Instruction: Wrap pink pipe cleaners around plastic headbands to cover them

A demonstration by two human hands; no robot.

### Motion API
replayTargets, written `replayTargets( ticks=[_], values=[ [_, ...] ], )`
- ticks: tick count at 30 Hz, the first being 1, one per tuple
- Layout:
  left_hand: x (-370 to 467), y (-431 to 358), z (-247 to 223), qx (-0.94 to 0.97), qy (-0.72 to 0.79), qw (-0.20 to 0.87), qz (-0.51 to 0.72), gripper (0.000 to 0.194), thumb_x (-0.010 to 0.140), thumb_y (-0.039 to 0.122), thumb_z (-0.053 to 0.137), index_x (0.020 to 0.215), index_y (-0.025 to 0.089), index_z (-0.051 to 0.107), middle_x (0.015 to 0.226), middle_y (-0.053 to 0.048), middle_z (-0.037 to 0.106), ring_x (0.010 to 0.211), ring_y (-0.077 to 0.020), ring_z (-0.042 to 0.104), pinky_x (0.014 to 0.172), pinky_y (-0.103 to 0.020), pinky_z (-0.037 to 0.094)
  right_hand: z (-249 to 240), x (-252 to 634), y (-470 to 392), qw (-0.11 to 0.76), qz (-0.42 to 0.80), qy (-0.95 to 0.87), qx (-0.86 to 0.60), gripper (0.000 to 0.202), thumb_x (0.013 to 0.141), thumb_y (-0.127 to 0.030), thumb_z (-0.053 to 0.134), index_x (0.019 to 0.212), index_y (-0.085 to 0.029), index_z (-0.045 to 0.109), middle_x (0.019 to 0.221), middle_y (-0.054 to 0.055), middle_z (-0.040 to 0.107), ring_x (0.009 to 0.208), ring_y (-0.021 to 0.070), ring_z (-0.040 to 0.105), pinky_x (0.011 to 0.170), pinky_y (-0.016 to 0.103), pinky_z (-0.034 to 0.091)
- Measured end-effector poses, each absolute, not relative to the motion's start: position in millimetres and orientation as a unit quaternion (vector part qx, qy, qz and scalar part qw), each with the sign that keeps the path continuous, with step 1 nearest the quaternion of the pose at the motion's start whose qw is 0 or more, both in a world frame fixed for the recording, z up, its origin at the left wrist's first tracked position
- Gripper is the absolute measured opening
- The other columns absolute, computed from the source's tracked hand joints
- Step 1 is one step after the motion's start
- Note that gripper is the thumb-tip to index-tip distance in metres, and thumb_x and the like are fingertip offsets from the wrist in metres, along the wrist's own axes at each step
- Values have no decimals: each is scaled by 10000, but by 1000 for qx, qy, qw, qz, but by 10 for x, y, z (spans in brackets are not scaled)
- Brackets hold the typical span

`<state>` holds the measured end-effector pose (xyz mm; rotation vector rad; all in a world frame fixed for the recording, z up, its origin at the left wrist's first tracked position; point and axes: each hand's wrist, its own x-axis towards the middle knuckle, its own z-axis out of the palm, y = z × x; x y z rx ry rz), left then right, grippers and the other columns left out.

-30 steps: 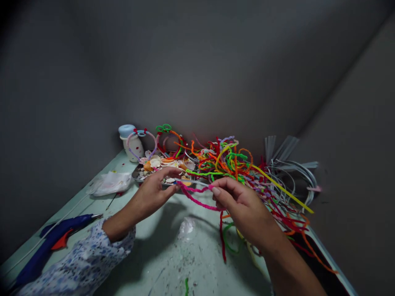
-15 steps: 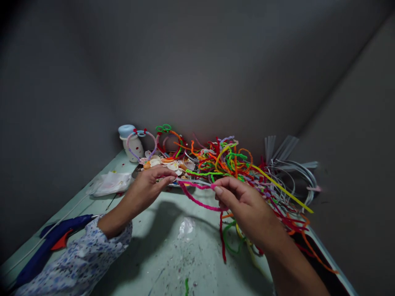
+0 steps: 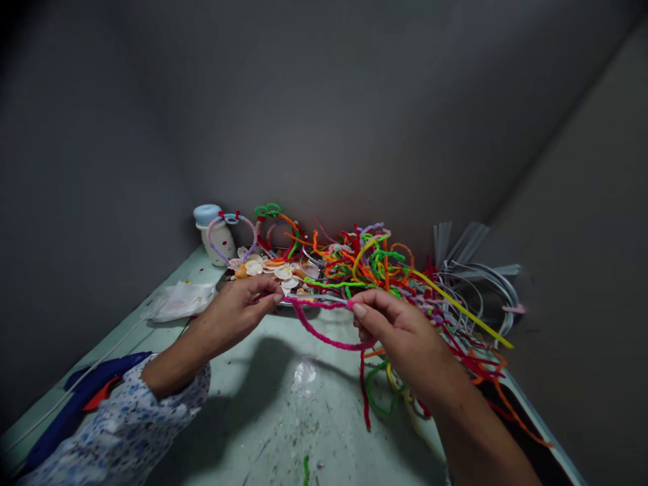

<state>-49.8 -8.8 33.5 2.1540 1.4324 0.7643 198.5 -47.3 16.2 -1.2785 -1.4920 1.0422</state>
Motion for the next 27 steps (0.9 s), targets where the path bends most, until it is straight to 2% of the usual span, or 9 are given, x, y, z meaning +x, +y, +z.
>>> replayTargets(
  ticks=[4,7,10,15,23,27],
  values=[
    [-524,-93,349,785,499,273,246,185,848,259,500,813,175,661,775,-15,674,730,-167,586,663,-277,422,137,1981,-463,458,412,-591,-521,224,851,-428,600,886,-212,648,711,-10,557,651,123,507,582,220,424],
    [-498,-136,351,805,459,292,238,199,852,267,518,901,193,697,886,-26,703,815,-180,615,726,-293,452,134,1942,-468,461,406,-586,-528,239,847,-434,598,888,-203,647,697,-4,553,636,130,509,569,227,437],
    [-399,-210,309,812,421,288,282,224,863,236,523,990,213,707,1008,-36,709,952,-193,619,863,-324,449,143,1867,-487,456,418,-583,-527,228,852,-424,591,915,-210,644,735,1,570,659,133,525,593,230,463],
    [-169,-342,166,763,399,324,391,236,885,215,508,1025,217,698,1065,-38,701,1026,-191,605,935,-322,438,157,1736,-528,442,423,-585,-533,231,859,-412,574,917,-199,642,738,8,597,659,139,548,600,243,478],
    [-34,-415,98,650,441,421,453,152,848,261,569,849,173,693,854,-27,689,853,-178,608,806,-273,440,185,1633,-593,419,429,-622,-503,180,866,-364,569,936,-212,634,792,2,645,722,144,595,650,235,483],
    [-30,-395,80,598,440,491,457,175,819,313,605,758,157,655,758,-17,648,775,-161,573,742,-258,431,181,1615,-610,411,401,-646,-503,178,872,-364,560,925,-213,638,814,11,670,753,162,617,674,254,489]
  ],
)
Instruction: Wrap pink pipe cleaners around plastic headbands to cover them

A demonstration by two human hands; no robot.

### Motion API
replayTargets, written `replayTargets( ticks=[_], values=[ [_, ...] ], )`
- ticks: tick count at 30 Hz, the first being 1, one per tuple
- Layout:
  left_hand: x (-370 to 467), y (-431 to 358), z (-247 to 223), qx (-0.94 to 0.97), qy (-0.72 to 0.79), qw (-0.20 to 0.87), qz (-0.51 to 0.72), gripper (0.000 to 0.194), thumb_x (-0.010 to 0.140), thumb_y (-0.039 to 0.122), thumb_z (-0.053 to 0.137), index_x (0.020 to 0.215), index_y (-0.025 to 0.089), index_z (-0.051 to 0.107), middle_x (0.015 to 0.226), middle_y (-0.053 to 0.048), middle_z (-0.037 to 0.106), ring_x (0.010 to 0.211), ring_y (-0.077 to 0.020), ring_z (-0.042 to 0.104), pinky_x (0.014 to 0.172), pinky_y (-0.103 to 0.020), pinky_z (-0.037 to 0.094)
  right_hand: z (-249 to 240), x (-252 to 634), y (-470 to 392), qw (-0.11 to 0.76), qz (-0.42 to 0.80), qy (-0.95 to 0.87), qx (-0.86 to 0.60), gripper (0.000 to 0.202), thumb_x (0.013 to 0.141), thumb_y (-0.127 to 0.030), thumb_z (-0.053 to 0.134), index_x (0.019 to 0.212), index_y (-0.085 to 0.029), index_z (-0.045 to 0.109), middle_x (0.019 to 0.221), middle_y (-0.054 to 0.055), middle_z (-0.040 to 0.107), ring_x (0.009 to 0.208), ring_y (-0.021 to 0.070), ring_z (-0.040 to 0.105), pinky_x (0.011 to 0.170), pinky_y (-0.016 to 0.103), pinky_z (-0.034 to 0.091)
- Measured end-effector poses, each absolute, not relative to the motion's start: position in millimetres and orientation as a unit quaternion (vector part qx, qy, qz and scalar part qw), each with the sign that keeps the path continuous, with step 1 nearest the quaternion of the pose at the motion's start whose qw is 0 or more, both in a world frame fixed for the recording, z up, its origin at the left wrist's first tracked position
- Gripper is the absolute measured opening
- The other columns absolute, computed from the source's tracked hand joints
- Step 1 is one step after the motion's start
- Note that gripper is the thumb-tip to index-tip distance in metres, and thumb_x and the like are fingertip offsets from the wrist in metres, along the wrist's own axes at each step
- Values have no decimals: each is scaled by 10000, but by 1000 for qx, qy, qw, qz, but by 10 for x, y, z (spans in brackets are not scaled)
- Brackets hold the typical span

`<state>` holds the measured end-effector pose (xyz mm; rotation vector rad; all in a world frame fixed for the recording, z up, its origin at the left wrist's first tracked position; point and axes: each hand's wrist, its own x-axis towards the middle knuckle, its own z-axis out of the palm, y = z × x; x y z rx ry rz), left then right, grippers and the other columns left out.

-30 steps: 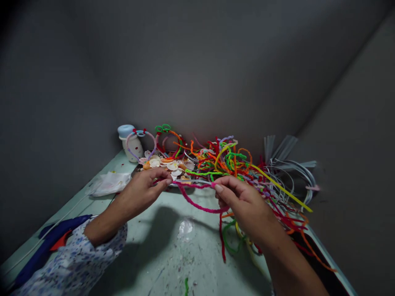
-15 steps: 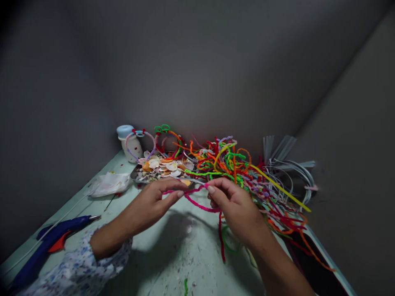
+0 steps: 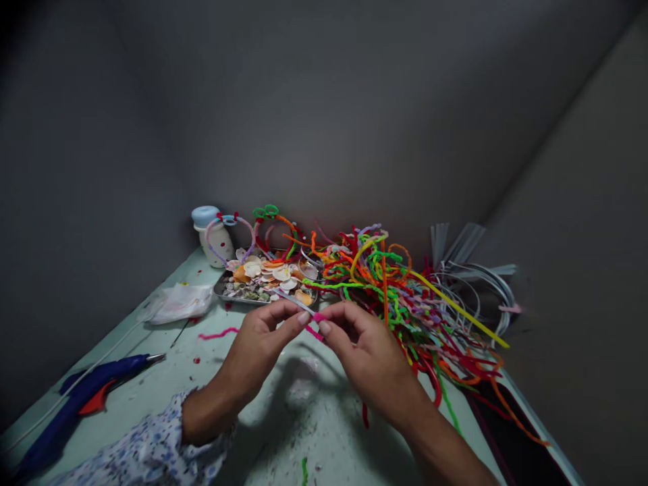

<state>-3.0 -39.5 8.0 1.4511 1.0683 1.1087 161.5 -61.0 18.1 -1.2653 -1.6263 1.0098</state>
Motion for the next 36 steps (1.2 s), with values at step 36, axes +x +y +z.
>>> replayTargets(
  ticks=[36],
  values=[
    [-54,-361,52,561,432,586,394,270,773,406,608,717,141,599,593,40,465,540,-93,359,524,-238,263,115,1621,-622,369,144,-771,-499,107,901,-232,516,909,-224,622,851,32,675,787,183,638,712,286,474]
  ],
)
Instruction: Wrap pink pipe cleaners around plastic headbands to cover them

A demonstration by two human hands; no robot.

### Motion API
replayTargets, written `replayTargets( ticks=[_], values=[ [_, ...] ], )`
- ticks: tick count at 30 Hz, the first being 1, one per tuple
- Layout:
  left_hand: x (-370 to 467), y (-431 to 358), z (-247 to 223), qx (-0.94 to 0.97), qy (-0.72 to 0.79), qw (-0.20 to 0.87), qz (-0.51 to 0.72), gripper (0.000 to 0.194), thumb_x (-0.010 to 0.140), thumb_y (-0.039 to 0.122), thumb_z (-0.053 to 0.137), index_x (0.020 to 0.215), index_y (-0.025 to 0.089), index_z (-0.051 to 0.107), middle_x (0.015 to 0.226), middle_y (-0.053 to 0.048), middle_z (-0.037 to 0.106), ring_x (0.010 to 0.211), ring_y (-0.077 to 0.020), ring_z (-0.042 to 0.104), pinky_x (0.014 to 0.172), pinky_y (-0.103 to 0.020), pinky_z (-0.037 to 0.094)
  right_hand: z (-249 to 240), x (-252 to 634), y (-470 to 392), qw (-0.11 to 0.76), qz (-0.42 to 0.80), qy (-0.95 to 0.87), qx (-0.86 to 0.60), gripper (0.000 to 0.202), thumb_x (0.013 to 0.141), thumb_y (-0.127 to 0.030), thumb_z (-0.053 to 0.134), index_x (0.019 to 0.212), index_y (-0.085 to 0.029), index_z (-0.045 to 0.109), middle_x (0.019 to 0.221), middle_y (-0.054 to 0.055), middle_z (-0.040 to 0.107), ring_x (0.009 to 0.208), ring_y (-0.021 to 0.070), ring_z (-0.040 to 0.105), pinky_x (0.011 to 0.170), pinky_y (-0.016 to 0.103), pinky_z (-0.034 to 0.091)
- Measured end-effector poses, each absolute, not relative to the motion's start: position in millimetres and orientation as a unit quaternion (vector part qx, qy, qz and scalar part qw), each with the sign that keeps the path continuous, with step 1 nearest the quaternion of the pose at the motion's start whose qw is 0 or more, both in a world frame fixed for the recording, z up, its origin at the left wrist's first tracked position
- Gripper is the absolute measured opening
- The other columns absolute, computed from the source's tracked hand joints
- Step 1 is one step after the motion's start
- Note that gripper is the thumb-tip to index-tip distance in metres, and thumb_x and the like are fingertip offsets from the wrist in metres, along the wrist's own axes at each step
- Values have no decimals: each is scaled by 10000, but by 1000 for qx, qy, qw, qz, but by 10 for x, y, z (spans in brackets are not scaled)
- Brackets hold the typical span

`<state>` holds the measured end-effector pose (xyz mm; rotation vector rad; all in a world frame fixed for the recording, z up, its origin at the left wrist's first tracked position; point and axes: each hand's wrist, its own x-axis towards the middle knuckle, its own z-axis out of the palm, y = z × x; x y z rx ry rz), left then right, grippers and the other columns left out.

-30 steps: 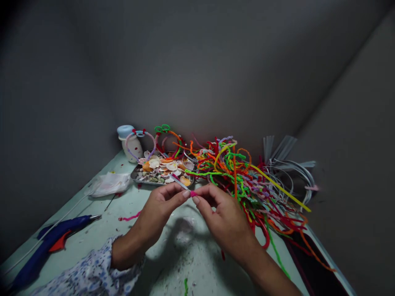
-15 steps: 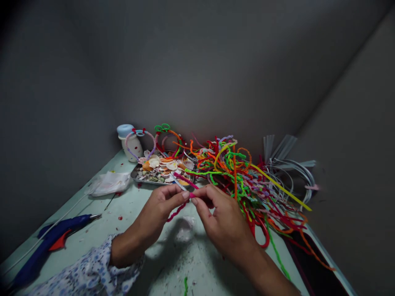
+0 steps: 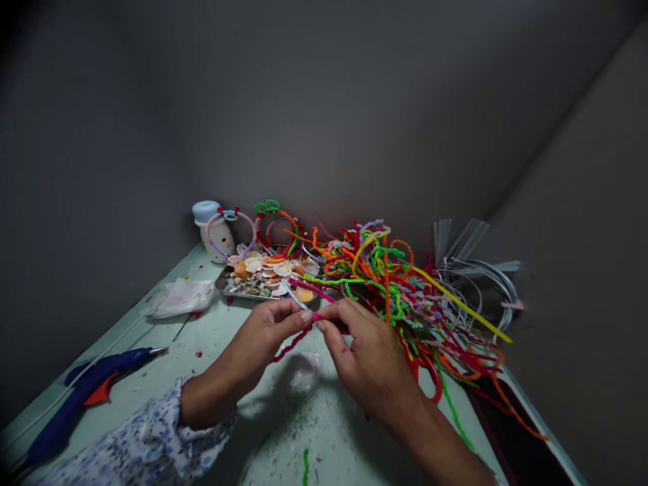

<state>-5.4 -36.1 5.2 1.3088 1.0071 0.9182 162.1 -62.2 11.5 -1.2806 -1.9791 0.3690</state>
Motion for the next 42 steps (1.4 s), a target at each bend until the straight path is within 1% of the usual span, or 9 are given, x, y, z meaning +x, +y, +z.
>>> replayTargets(
  ticks=[4,9,16,19,25,28,33,37,42],
  values=[
    [-49,-360,50,552,444,591,387,265,764,396,605,688,144,576,561,47,436,512,-85,337,509,-236,254,97,1622,-626,357,140,-780,-495,113,905,-216,510,934,-218,620,866,37,666,795,185,633,738,297,468],
    [-57,-357,65,550,448,590,386,244,761,367,609,669,144,565,567,42,448,514,-83,359,516,-232,273,96,1618,-618,350,124,-790,-488,117,911,-202,502,937,-214,615,866,38,650,801,184,624,736,297,460],
    [-71,-330,9,568,432,593,373,283,798,408,592,713,139,576,598,39,445,538,-81,355,522,-223,261,54,1622,-603,353,98,-798,-478,111,916,-186,495,934,-199,603,863,40,629,807,178,611,732,289,448],
    [-67,-326,-1,568,445,589,364,295,796,420,584,701,141,562,592,40,441,526,-80,340,506,-221,250,39,1622,-599,356,87,-804,-469,107,915,-176,497,921,-194,602,844,33,620,785,169,605,718,282,444],
    [-62,-333,26,569,454,587,354,284,794,387,569,644,152,515,553,54,409,500,-74,303,492,-219,235,33,1613,-593,351,81,-811,-461,108,913,-151,498,916,-185,600,839,32,612,777,161,595,706,274,437],
    [-64,-325,21,572,453,583,357,280,789,378,570,633,153,510,554,51,410,508,-76,319,497,-222,239,29,1619,-592,349,76,-813,-460,106,910,-147,501,914,-186,599,842,34,615,780,164,594,706,277,437],
    [-62,-301,-1,567,449,590,359,273,781,396,576,668,150,539,576,42,438,524,-87,347,503,-231,251,16,1634,-585,347,64,-814,-461,98,909,-152,502,913,-183,595,844,41,615,789,175,593,713,291,438],
    [-51,-298,-10,558,454,588,370,242,763,351,586,639,150,534,598,30,468,561,-95,383,540,-237,285,16,1623,-587,345,63,-818,-455,109,910,-149,494,892,-178,597,826,47,613,771,177,589,692,292,437],
    [-60,-297,19,562,455,588,362,237,762,333,582,613,160,519,561,44,445,527,-91,358,524,-239,266,23,1615,-593,348,73,-816,-455,117,913,-157,488,907,-179,603,832,43,611,771,171,589,695,286,438]
  ],
)
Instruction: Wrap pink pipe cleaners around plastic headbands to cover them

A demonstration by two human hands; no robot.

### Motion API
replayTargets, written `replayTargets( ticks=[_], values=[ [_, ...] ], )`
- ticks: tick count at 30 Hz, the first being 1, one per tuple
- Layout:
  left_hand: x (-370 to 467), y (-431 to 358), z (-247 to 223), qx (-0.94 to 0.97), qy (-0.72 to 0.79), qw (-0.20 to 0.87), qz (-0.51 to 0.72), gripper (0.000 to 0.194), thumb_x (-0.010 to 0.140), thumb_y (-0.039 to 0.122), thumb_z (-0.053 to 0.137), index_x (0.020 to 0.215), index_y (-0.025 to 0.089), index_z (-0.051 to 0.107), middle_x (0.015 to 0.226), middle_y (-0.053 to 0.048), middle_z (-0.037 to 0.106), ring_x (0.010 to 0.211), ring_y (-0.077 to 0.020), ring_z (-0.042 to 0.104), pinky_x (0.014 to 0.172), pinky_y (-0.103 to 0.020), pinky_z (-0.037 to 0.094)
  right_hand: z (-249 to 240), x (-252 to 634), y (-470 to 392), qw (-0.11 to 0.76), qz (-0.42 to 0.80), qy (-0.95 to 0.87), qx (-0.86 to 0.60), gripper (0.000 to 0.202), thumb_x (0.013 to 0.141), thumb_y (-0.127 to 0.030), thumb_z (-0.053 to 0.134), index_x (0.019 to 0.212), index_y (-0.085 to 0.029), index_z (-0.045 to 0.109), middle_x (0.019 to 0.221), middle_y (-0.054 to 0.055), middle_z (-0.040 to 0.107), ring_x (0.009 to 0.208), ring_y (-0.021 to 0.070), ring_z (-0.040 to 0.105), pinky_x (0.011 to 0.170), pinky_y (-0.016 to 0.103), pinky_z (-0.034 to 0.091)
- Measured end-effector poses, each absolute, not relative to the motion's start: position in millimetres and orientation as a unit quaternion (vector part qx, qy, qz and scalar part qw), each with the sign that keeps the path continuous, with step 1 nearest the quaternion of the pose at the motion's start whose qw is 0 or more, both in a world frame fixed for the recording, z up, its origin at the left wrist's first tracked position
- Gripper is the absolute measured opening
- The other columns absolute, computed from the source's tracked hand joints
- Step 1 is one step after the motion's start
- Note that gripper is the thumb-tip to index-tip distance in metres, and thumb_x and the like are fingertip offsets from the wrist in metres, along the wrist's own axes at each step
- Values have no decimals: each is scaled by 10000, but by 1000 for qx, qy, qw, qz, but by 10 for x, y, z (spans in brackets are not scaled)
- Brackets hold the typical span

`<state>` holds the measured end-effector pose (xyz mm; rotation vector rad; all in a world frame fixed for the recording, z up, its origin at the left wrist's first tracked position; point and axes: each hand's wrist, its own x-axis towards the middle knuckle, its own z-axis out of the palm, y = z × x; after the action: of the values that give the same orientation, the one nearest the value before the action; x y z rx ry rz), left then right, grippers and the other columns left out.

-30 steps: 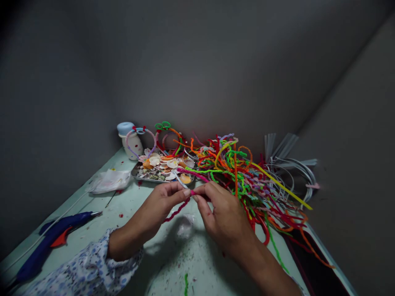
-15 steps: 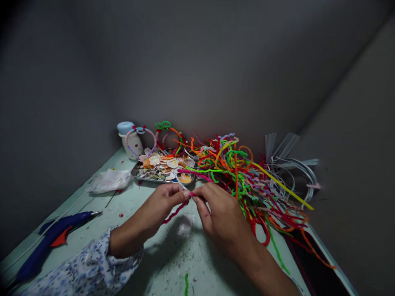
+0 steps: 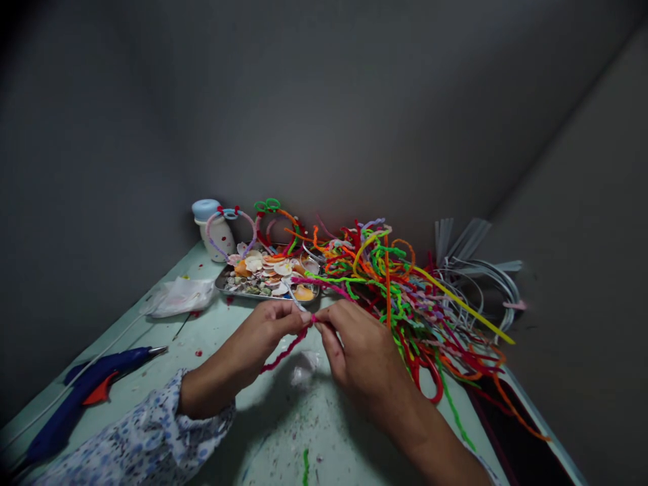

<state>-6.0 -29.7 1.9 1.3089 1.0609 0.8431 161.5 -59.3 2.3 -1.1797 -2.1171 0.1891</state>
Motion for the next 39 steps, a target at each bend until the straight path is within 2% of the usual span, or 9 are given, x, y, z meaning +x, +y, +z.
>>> replayTargets(
  ticks=[4,7,10,13,18,22,28,39],
  values=[
    [-95,-292,86,601,438,573,345,286,803,406,559,661,159,547,578,47,440,530,-93,375,528,-234,285,1,1625,-562,355,81,-800,-476,126,917,-177,485,951,-183,606,867,42,620,804,172,600,723,285,443],
    [-100,-317,99,653,440,513,343,244,793,401,601,775,158,578,699,13,549,631,-116,483,589,-236,357,-26,1638,-529,349,88,-781,-510,131,915,-199,484,954,-188,608,892,45,637,821,184,608,726,295,444],
    [-75,-374,50,699,477,410,341,245,766,328,650,935,178,554,836,-16,625,737,-156,560,661,-265,412,-38,1645,-509,348,114,-768,-526,138,909,-212,487,956,-199,616,906,38,656,829,183,617,733,290,447],
    [-49,-421,-24,767,488,263,324,267,784,282,640,1002,182,523,901,-39,635,806,-194,572,725,-317,425,-31,1635,-513,353,152,-756,-530,133,902,-228,501,947,-209,624,901,20,673,829,172,625,744,277,448],
    [-42,-433,-89,833,459,44,306,94,874,190,513,960,183,551,914,-53,626,864,-219,550,784,-367,399,-19,1599,-529,341,208,-740,-541,142,903,-263,499,912,-216,632,863,4,685,783,164,630,705,269,447],
    [-49,-423,-93,850,436,-51,290,127,890,170,484,926,178,606,874,-64,615,854,-231,530,791,-382,389,-19,1594,-520,330,207,-742,-545,148,895,-246,493,893,-208,636,837,11,690,748,168,627,679,272,439],
    [-66,-407,-107,862,390,-124,299,145,878,147,498,808,171,623,789,-53,593,763,-210,508,780,-381,365,1,1594,-529,318,195,-752,-543,161,893,-222,480,867,-205,638,794,12,679,715,172,616,652,278,435],
    [-112,-366,-9,885,339,-146,285,169,918,165,472,845,177,624,800,-21,619,793,-186,536,922,-436,307,18,1621,-542,300,194,-774,-522,149,877,-189,492,818,-199,628,783,12,654,708,163,588,650,268,432]
  ],
)
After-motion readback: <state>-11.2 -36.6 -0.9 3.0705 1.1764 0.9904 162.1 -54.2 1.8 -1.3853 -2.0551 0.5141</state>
